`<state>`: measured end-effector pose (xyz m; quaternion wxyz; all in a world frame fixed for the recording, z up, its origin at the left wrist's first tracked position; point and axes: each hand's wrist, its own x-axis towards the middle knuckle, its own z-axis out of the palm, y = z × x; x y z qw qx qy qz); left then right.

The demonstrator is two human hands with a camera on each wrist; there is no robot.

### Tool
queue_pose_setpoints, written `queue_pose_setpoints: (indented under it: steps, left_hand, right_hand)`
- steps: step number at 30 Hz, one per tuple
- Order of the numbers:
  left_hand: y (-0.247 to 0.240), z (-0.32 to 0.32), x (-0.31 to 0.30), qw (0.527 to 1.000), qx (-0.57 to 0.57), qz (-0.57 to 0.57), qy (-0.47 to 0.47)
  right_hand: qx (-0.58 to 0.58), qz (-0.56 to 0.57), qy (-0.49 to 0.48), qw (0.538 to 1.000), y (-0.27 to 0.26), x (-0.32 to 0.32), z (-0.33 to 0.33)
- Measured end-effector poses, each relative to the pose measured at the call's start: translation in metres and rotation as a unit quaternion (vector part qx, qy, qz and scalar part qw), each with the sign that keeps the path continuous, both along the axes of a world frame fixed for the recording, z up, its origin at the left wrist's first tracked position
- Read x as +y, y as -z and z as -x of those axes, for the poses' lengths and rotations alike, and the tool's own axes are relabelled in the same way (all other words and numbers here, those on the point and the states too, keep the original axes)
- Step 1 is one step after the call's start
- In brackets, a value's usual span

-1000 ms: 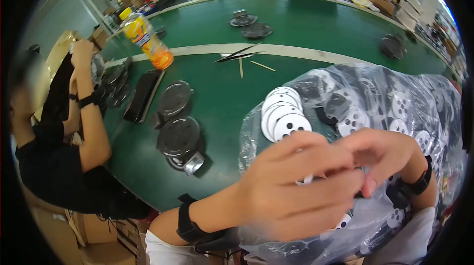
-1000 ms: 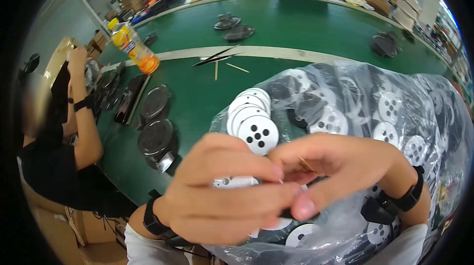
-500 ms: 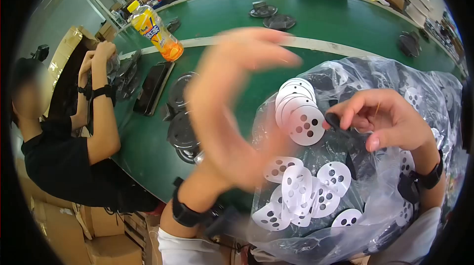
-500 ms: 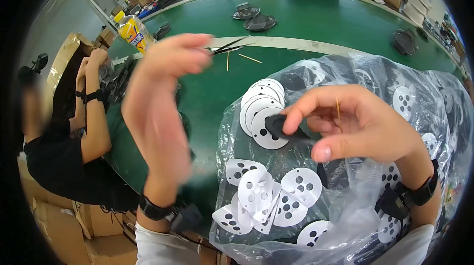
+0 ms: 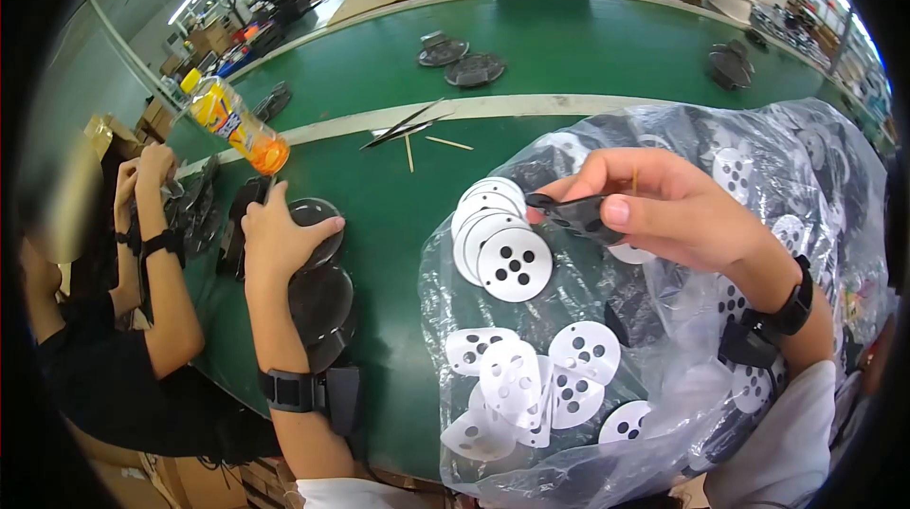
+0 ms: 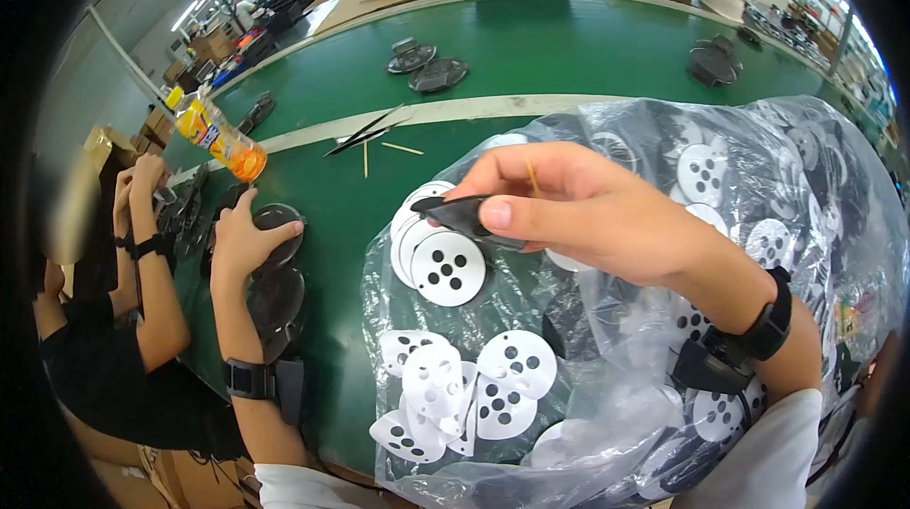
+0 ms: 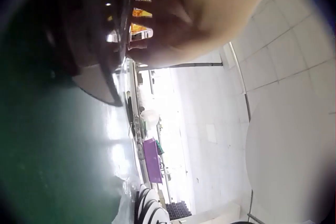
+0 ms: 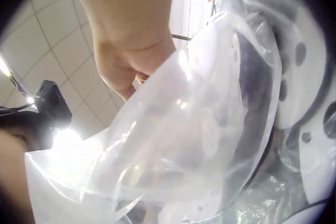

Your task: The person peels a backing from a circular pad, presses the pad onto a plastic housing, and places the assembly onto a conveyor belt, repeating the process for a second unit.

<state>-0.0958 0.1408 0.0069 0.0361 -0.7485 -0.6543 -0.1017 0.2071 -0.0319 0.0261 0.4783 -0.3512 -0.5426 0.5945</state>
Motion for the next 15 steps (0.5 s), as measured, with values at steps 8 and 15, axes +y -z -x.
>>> queue_pose_setpoints:
  steps: [8, 15]
  left_hand:
    - [0.009, -0.009, 0.010, 0.918, -0.325, -0.078, 0.214]
    - [-0.030, -0.082, -0.081, 0.548, -0.752, 0.279, 0.235]
  right_hand:
    - [0.134, 0.018, -0.025, 0.990, -0.002, 0.001, 0.003]
    - [0.123, 0.015, -0.002, 0.992, -0.008, -0.009, 0.009]
